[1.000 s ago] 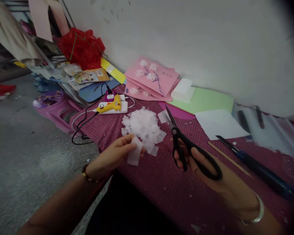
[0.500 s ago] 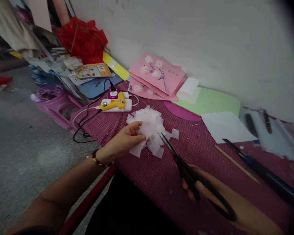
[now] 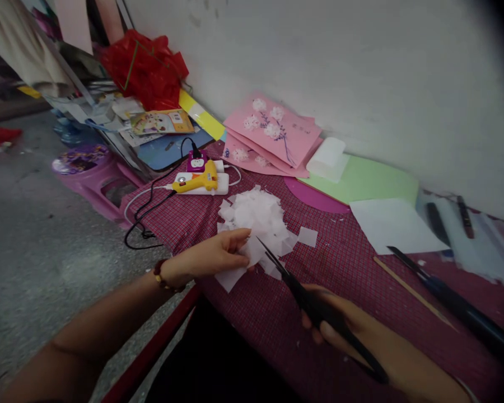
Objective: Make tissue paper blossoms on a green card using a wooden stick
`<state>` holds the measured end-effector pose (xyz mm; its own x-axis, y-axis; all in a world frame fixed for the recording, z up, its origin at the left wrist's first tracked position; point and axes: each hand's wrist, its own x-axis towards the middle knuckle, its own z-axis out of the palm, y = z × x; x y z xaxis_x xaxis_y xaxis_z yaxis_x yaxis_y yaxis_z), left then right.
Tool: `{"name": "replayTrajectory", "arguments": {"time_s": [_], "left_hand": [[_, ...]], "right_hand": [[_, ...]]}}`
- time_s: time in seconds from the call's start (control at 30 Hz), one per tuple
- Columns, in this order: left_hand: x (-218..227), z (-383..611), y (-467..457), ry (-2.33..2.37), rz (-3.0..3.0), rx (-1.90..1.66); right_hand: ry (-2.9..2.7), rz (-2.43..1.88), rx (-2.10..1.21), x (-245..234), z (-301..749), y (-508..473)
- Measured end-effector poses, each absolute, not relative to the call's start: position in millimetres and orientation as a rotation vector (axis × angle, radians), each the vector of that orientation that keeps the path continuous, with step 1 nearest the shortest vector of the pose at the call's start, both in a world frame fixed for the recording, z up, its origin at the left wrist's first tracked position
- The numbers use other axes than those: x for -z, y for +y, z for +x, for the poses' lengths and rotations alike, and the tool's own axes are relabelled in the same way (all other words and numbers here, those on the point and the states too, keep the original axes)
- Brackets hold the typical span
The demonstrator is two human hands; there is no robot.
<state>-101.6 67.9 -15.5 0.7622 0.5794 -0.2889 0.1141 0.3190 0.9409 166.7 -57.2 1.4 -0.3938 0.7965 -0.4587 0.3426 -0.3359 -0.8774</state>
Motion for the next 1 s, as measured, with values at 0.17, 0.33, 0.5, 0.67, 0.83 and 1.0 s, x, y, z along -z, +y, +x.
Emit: {"name": "replayTrajectory", "arguments": {"time_s": [0.17,0.33,0.5,0.67,0.83,1.0], "left_hand": [[8.0,-105.7,74.6,0.638,1.147,-0.263],[3.3,-107.3,76.5,0.699,1.115,-0.229],[1.2,-104.2,72.3,0.933,1.165,-0.205],[-1.7,-94.6,73.8,0.945,1.189,-0.204],[-3.3,-86.5,81.9,0.899,1.184,-0.153],[-0.8,-81.5,89.0,0.895,1.168,-0.13]], "right_hand": [[-1.538,-1.436,-1.822,3.2,168.9,-56.4],[-1.519,-1.402,-1.839,4.8,169.3,-56.0],[-1.514,-1.428,-1.796,-3.5,163.2,-54.4],[-1.504,-1.416,-1.809,-9.1,160.1,-53.0],[-1.392,-1.486,-1.843,-15.6,162.4,-55.2],[-1.31,-1.52,-1.796,-15.5,160.4,-53.6]]}}
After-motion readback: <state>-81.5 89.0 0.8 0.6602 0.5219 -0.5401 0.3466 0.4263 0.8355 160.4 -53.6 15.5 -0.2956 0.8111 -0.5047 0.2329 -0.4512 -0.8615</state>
